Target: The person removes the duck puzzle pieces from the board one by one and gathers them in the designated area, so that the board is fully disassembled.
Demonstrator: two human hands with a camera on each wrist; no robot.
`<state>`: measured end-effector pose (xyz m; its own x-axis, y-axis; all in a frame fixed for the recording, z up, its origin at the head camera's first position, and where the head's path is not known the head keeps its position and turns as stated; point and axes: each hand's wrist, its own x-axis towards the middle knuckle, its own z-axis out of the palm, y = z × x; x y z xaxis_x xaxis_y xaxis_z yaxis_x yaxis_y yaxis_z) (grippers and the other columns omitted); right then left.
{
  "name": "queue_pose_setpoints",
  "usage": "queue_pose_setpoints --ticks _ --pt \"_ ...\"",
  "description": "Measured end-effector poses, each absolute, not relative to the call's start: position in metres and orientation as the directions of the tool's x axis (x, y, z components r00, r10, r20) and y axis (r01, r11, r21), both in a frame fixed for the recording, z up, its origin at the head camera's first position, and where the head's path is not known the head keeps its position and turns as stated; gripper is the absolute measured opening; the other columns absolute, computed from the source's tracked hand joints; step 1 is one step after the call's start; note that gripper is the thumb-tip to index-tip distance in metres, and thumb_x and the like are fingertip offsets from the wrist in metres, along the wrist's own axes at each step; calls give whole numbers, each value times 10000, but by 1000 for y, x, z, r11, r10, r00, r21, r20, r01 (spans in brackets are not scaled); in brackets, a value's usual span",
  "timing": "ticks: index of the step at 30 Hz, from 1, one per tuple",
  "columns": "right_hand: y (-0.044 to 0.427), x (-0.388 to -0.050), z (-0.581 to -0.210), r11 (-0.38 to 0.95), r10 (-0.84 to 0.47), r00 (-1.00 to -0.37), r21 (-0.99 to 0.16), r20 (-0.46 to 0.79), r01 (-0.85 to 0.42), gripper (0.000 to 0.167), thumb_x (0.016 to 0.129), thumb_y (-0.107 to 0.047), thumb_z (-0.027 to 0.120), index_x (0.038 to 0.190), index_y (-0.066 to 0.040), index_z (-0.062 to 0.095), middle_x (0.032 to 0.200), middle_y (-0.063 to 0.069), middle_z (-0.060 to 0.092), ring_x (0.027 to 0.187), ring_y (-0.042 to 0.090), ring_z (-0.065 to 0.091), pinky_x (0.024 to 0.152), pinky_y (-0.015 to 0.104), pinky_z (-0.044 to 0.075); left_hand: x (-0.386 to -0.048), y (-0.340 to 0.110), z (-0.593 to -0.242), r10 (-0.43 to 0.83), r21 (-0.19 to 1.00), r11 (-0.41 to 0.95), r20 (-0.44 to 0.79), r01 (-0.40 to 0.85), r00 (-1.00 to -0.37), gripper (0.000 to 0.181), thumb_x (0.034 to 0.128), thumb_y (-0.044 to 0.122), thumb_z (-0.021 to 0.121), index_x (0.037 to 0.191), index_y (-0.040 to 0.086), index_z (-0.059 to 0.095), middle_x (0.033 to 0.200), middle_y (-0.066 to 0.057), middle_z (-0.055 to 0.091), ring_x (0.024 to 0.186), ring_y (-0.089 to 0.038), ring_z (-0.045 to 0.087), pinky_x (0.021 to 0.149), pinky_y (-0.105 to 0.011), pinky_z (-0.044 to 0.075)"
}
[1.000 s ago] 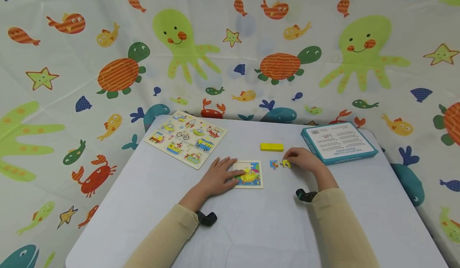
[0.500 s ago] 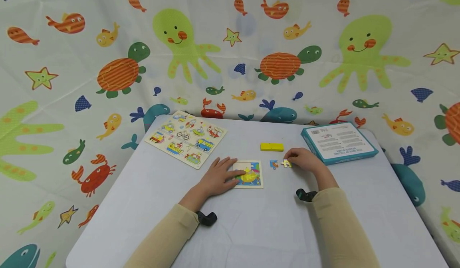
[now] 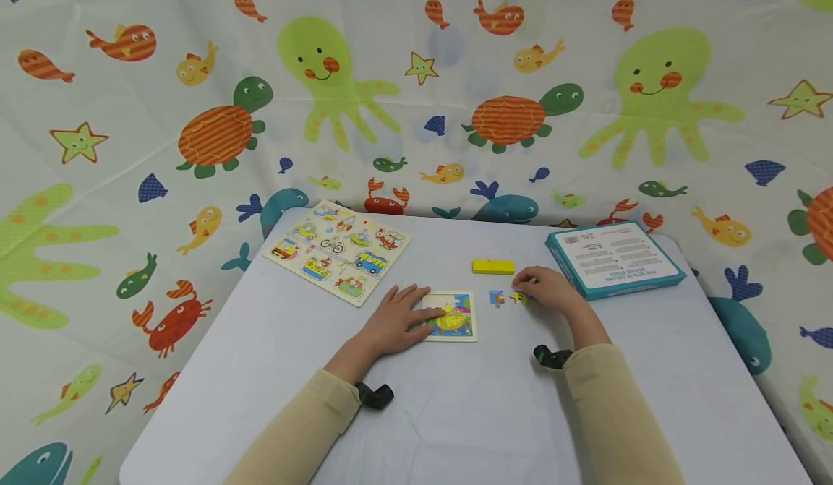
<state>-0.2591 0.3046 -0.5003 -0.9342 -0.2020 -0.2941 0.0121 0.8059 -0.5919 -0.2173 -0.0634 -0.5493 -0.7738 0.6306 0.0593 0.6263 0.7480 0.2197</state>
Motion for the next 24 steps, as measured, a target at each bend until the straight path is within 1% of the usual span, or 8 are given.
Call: queue_pose_setpoints --ticks 5,10,13,16,20,22,24 --pt "294 -259 -496 798 -197 -943 -603 -269 5 222 1013 -297 532 1144 -185 672 1239 104 615 1063 285 520 874 376 475 -217 -64 -549 631 221 747 61 627 -774 437 989 583 428 1425 554 415 1616 42 297 1525 -238 205 1244 -542 115" --pt "279 -258 -492 775 -223 -948 -632 -227 -31 217 1003 -297 562 1144 -182 681 1235 101 611 1088 295 516 911 403 486 -217 -64 -549 633 224 744 65 630 -771 436 990 579 429 1425 550 419 1617 41 298 1524 -241 207 1241 -548 122" --pt "268 -256 -490 760 -244 -947 -648 -208 -53 221 1002 -302 568 1142 -177 685 1246 102 599 1049 284 522 869 365 493 -216 -64 -548 634 228 742 65 630 -770 435 992 570 431 1426 544 423 1617 40 299 1524 -244 209 1240 -551 123" --pt "256 -254 -488 728 -275 -937 -683 -216 -56 233 997 -294 577 1159 -157 673 1257 114 575 957 268 559 789 329 504 -216 -64 -548 635 227 743 61 630 -770 429 999 559 423 1428 545 418 1620 42 294 1526 -243 205 1241 -550 120" --pt "240 -251 -488 698 -307 -924 -714 -229 -55 222 985 -275 593 1157 -156 670 1198 111 576 813 236 587 704 307 505 -217 -64 -548 635 222 744 59 630 -771 423 1008 550 408 1431 551 407 1625 46 284 1527 -241 201 1241 -548 119" --pt "234 -250 -490 698 -327 -919 -711 -220 -78 203 985 -268 592 1142 -170 676 1170 100 595 793 223 578 694 297 498 -217 -64 -548 635 223 743 62 631 -770 423 1007 554 408 1430 552 408 1625 45 287 1525 -244 207 1239 -552 124" --pt "227 -250 -493 699 -340 -917 -708 -207 -100 178 982 -260 595 1119 -189 686 1158 81 615 810 217 568 698 291 495 -217 -64 -548 634 226 743 65 631 -770 429 1000 571 408 1429 552 409 1623 43 291 1524 -247 212 1237 -556 128"
